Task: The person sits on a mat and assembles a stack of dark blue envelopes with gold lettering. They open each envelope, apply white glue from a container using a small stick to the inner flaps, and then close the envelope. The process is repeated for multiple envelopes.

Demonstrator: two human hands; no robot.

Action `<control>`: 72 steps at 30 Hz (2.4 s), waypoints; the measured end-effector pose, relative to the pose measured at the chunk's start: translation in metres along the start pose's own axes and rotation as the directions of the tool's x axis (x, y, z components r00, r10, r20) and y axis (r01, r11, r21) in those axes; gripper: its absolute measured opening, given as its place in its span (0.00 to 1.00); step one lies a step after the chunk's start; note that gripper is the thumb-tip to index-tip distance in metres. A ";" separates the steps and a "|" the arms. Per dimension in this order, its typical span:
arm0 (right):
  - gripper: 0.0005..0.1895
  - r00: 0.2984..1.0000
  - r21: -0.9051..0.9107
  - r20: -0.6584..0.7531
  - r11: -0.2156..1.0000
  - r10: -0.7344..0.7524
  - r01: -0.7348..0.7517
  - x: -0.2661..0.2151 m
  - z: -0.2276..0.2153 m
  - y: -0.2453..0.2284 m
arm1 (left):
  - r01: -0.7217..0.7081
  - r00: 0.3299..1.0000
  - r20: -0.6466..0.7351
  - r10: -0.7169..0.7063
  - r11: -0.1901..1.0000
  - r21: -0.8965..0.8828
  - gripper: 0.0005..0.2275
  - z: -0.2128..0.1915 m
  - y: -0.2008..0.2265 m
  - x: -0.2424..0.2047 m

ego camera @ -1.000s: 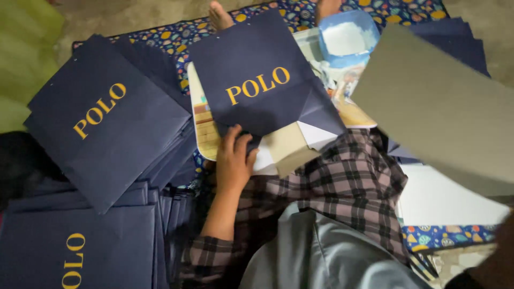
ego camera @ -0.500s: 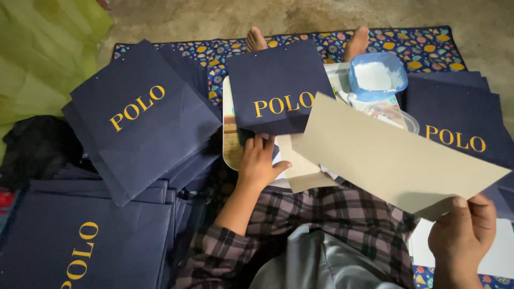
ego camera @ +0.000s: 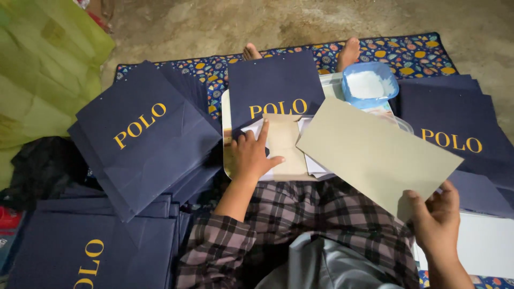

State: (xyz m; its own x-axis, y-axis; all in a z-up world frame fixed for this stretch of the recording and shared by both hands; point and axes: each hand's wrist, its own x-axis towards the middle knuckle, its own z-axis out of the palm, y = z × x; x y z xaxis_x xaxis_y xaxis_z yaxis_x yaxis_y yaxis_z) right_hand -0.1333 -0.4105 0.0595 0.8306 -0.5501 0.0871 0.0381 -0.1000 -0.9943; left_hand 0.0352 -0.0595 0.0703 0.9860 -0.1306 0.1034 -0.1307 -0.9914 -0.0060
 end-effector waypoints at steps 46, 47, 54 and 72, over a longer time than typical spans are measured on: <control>0.29 0.858 -0.055 0.478 0.981 0.189 -0.186 0.044 0.046 -0.011 | -0.072 0.997 -0.058 0.048 0.833 -0.548 0.35 0.047 -0.052 -0.003; 0.30 0.850 0.000 0.492 0.977 0.187 -0.215 0.044 0.048 -0.014 | -0.097 0.989 -0.147 0.001 0.751 -0.654 0.34 0.059 -0.057 -0.003; 0.30 0.819 -0.062 0.544 0.982 0.185 -0.181 0.061 0.080 -0.018 | -0.060 0.971 -0.132 -0.198 0.335 -0.940 0.28 0.053 -0.071 -0.013; 0.32 0.701 -0.191 0.650 0.956 0.292 -0.221 0.074 0.146 -0.042 | -0.003 0.974 0.093 -0.207 -0.422 -0.907 0.28 0.038 -0.069 -0.030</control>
State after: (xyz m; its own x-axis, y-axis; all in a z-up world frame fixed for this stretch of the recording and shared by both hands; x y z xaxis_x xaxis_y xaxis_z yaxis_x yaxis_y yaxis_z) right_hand 0.0076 -0.3265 0.0982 0.9549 0.1240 -0.2696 -0.2534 -0.1321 -0.9583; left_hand 0.0188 0.0128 0.0298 0.9970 0.0774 0.0094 -0.0415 0.4253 0.9041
